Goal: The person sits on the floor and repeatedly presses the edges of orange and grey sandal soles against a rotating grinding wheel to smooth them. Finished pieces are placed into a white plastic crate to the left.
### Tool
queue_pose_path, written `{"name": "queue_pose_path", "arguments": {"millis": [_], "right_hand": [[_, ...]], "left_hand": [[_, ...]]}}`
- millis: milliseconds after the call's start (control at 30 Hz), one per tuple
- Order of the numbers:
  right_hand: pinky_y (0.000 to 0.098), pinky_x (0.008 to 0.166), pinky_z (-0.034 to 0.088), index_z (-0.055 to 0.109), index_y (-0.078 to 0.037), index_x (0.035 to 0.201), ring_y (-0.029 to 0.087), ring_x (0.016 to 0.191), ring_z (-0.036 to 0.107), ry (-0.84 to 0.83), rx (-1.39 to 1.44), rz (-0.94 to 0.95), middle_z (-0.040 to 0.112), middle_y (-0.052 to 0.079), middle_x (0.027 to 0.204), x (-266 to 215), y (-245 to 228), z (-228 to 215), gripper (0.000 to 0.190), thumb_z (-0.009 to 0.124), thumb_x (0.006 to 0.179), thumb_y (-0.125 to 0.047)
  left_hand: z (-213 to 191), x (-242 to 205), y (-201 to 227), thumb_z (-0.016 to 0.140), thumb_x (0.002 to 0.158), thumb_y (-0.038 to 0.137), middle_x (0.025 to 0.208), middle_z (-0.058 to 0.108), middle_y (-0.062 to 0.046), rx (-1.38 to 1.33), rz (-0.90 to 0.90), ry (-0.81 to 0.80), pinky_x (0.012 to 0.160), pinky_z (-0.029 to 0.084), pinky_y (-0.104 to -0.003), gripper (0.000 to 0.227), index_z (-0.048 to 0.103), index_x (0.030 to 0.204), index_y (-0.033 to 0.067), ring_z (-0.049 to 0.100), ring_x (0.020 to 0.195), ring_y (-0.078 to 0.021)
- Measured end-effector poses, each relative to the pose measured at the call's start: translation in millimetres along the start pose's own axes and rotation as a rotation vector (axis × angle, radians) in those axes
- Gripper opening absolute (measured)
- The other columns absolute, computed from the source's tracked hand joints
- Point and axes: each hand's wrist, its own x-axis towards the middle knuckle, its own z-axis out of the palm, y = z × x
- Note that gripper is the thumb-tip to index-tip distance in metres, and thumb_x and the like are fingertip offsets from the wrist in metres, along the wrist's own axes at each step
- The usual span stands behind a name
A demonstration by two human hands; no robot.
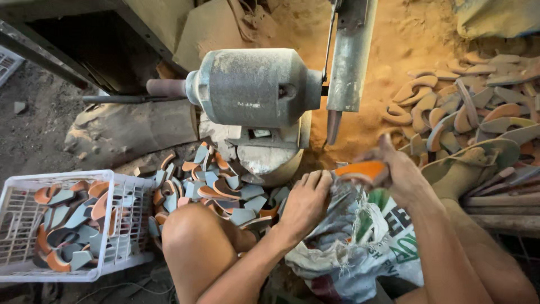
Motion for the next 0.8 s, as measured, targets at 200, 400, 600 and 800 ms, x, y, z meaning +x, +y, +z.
{"name": "queue_pose_path", "arguments": {"millis": [200, 400, 600, 800], "right_hand": [[0.0393, 0.089, 0.059, 0.049, 0.003, 0.138, 0.022, 0.107, 0.067, -0.073, -0.215, -0.453, 0.063, 0.016, 0.116, -8, -12, 17, 0.046, 0.059, 0.101, -0.023], [0.0327, 0.098, 0.053, 0.044, 0.002, 0.144, 0.019, 0.114, 0.065, 0.057, -0.346, -0.593, 0.066, 0.013, 0.125, 4, -12, 29, 0.056, 0.066, 0.093, -0.003], [0.0321, 0.097, 0.056, 0.042, 0.002, 0.146, 0.019, 0.113, 0.067, 0.107, -0.325, -0.633, 0.067, 0.015, 0.124, 13, -13, 36, 0.059, 0.066, 0.092, -0.001], [0.0311, 0.091, 0.057, 0.043, 0.004, 0.147, 0.019, 0.107, 0.068, 0.174, -0.425, -0.652, 0.068, 0.016, 0.119, 15, -16, 37, 0.059, 0.066, 0.093, 0.002]], "left_hand": [[-9, 29, 0, 0.07, 0.093, 0.017, 0.089, 0.069, -0.018, -0.379, -0.238, 0.089, 0.068, 0.053, -0.047, 0.016, 0.069, 0.103, 0.0042, 0.069, 0.079, -0.0389], [-28, 52, 4, 0.071, 0.091, 0.023, 0.085, 0.074, -0.02, -0.533, -0.461, 0.032, 0.067, 0.056, -0.039, 0.026, 0.074, 0.109, 0.0033, 0.076, 0.074, -0.0293], [-30, 61, -2, 0.072, 0.091, 0.024, 0.077, 0.074, -0.019, -0.547, -0.52, -0.016, 0.065, 0.054, -0.038, 0.028, 0.075, 0.109, 0.0025, 0.071, 0.063, -0.0232], [-22, 62, -6, 0.071, 0.092, 0.024, 0.075, 0.074, -0.015, -0.624, -0.547, -0.027, 0.064, 0.053, -0.036, 0.027, 0.076, 0.107, 0.0023, 0.065, 0.064, -0.0145]]}}
